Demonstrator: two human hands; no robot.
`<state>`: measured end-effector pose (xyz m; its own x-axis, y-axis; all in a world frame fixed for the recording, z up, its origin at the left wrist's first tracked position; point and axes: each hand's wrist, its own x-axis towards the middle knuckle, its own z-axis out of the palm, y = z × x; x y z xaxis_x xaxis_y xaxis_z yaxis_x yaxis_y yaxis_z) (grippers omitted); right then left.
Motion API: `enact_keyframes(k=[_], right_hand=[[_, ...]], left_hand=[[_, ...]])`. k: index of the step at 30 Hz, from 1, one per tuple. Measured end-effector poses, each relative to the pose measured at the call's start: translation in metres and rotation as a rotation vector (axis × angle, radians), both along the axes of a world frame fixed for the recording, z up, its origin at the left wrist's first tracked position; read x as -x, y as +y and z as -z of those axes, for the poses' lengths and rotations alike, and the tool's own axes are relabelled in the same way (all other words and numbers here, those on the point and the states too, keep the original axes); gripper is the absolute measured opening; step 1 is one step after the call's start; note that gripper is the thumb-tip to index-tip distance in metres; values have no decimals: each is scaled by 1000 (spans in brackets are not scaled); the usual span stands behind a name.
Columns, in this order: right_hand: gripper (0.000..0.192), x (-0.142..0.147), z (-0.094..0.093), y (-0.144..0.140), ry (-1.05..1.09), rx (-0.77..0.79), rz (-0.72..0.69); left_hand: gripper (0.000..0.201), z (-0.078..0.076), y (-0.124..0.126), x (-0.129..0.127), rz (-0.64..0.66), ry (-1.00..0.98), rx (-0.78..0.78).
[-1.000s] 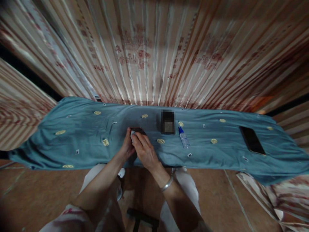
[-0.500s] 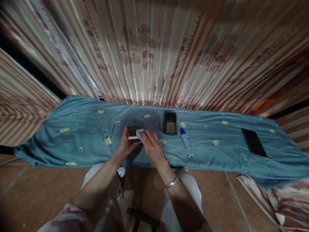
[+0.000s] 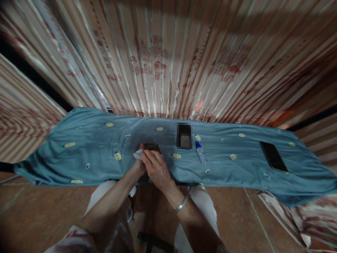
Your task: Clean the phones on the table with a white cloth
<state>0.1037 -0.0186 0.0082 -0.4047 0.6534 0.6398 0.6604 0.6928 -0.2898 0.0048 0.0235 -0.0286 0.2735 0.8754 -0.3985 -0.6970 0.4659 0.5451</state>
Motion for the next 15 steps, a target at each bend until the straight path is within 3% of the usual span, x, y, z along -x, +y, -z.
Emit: enact_keyframes(k=[6, 10, 15], right_hand=[[43, -9, 0, 6, 5, -88, 10], [46, -21, 3, 10, 34, -47, 35], [45, -29, 4, 8, 88, -7, 58]], left_hand=[[40, -26, 6, 10, -185, -55, 165], [46, -43, 5, 16, -156, -50, 161], [52, -49, 3, 20, -135, -23, 138]])
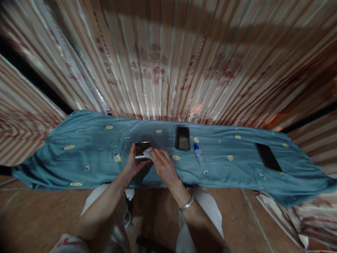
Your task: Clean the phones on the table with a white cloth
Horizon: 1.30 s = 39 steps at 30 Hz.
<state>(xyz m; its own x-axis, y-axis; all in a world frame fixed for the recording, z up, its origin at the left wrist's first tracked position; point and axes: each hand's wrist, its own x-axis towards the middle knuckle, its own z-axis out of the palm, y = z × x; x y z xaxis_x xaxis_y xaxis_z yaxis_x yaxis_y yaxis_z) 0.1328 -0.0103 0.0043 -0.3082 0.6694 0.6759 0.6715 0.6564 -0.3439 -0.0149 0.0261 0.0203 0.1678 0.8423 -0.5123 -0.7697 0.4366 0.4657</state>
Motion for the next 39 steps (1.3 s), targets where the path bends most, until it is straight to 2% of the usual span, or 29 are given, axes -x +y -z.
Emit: enact_keyframes(k=[10, 18, 21, 27, 31, 34, 39], right_hand=[[33, -6, 6, -1, 302, 306, -3], [35, 0, 18, -4, 345, 345, 88], [36, -1, 24, 0, 410, 383, 74], [36, -6, 27, 13, 562, 460, 47], [35, -9, 21, 16, 516, 485, 46], [32, -11, 17, 16, 423, 440, 62], [30, -7, 10, 14, 363, 436, 5]], left_hand=[[49, -4, -6, 0, 62, 12, -34], [54, -2, -8, -4, 115, 57, -79], [51, 0, -11, -7, 149, 64, -113], [48, 2, -21, -16, 231, 84, -62], [45, 3, -26, -19, 244, 104, -99], [40, 5, -29, -20, 228, 141, -168], [31, 19, -33, -21, 188, 238, -246]])
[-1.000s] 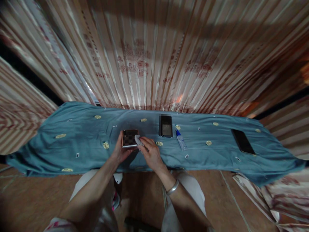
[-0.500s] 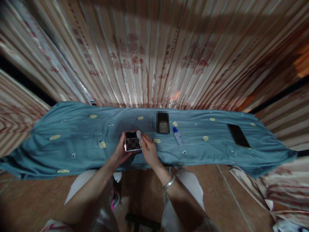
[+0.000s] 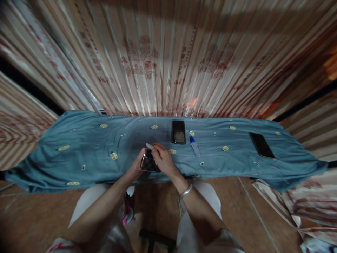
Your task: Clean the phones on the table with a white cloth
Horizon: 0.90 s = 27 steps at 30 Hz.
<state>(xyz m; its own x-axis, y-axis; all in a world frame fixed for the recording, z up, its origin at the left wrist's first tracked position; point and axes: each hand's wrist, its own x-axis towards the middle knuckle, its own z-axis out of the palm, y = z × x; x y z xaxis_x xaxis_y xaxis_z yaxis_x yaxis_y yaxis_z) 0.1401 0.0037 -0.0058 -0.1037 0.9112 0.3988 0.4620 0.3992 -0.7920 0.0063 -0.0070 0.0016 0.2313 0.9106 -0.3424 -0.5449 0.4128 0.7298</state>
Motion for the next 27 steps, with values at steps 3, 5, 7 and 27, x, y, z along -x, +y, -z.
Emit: enact_keyframes(k=[3, 5, 7, 27], right_hand=[[32, 5, -8, -4, 43, 34, -78], [33, 7, -14, -5, 79, 67, -125], [33, 7, -18, -6, 103, 99, -168], [41, 17, 8, 0, 351, 334, 0]], left_hand=[[31, 13, -1, -2, 23, 50, 15], [37, 20, -1, -2, 57, 104, 4], [48, 24, -1, 0, 87, 166, -26], [48, -10, 3, 13, -112, -58, 73]])
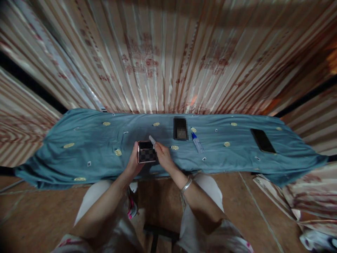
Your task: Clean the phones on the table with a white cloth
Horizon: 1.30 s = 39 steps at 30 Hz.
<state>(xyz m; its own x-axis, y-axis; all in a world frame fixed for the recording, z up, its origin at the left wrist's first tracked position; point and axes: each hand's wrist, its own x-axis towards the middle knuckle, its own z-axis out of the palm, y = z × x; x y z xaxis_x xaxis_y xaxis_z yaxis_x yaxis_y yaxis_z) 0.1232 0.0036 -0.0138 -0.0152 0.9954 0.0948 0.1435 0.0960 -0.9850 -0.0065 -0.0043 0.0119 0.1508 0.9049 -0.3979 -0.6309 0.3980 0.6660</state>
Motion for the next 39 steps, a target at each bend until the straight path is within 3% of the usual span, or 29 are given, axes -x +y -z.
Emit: enact_keyframes(k=[6, 13, 23, 32, 39], right_hand=[[39, 11, 4, -5, -119, -8, -9], [39, 14, 6, -5, -86, -66, -33], [39, 15, 5, -8, -46, -76, -66], [36, 18, 8, -14, -38, -1, -108], [47, 25, 7, -17, -78, -47, -150]], left_hand=[[45, -3, 7, 2, -147, 10, 20], [49, -1, 6, -2, -152, 31, 59], [46, 0, 15, 2, -239, -6, -27], [46, 2, 21, 11, -208, -58, 110], [39, 3, 24, 6, -248, -56, 64]])
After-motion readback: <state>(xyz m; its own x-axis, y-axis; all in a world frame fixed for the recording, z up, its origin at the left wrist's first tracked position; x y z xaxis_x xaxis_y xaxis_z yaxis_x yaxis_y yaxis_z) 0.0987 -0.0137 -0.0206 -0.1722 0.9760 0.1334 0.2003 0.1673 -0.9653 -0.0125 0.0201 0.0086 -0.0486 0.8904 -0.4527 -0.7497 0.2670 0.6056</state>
